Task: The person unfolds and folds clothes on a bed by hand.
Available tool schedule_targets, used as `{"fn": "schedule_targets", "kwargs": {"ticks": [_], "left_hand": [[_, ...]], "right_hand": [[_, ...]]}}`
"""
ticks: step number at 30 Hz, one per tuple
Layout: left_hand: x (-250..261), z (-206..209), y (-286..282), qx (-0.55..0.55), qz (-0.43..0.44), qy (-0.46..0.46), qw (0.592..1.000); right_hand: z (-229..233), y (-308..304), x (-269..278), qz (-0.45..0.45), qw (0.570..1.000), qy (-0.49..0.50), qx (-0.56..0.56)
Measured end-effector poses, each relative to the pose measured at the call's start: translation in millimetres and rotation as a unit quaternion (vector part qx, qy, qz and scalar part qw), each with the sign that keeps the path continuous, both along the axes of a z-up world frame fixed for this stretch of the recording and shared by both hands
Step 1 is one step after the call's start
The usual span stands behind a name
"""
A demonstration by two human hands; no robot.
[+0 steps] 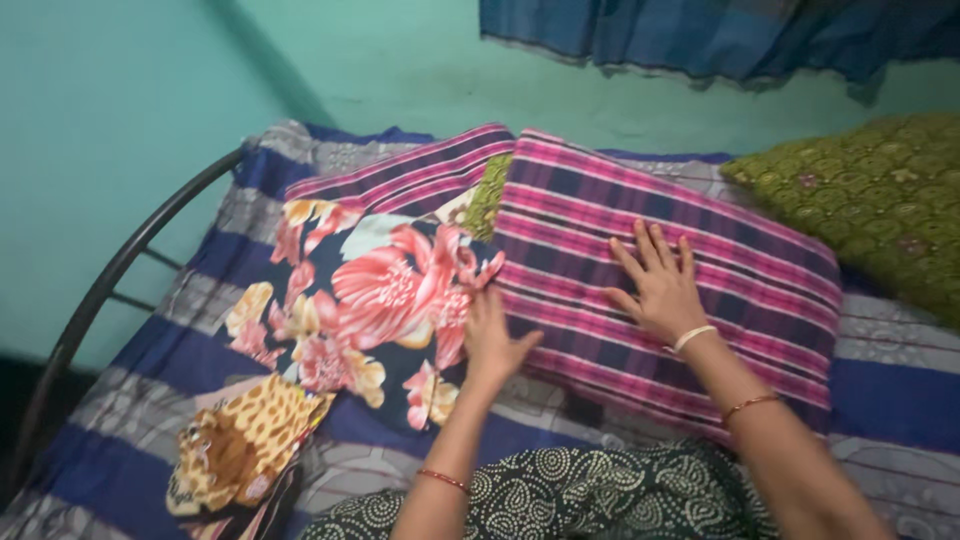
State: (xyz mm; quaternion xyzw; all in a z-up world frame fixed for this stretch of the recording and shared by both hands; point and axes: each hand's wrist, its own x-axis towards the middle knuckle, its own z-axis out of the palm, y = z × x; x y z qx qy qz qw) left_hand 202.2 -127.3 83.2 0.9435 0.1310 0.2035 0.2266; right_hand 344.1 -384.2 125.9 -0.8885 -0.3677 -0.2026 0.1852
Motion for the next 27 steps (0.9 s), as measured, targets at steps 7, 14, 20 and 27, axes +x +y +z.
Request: {"fn": "schedule_targets", "kwargs": {"ticks": [7, 14, 20, 27], "left_hand": [[5, -6, 29, -0.144, 0.093, 0.066, 0.983], [0, 30, 8, -0.034, 0.153, 0.082, 0.984], [-1, 63, -11, -0.083, 0.128, 0.023, 0.988], [15, 114, -7, -0.271, 0.032, -0.001, 0.962]], "right_hand": [[-5, 10, -1, -0.034, 0.999, -0.001, -0.006], [-18, 25, -19, -0.059, 0.996, 0.026, 0.053], [-26, 53, -78, 0.028, 0.969, 0.173, 0.173], [-73, 50, -193, 0.058, 0.522, 0.653, 0.545]]}}
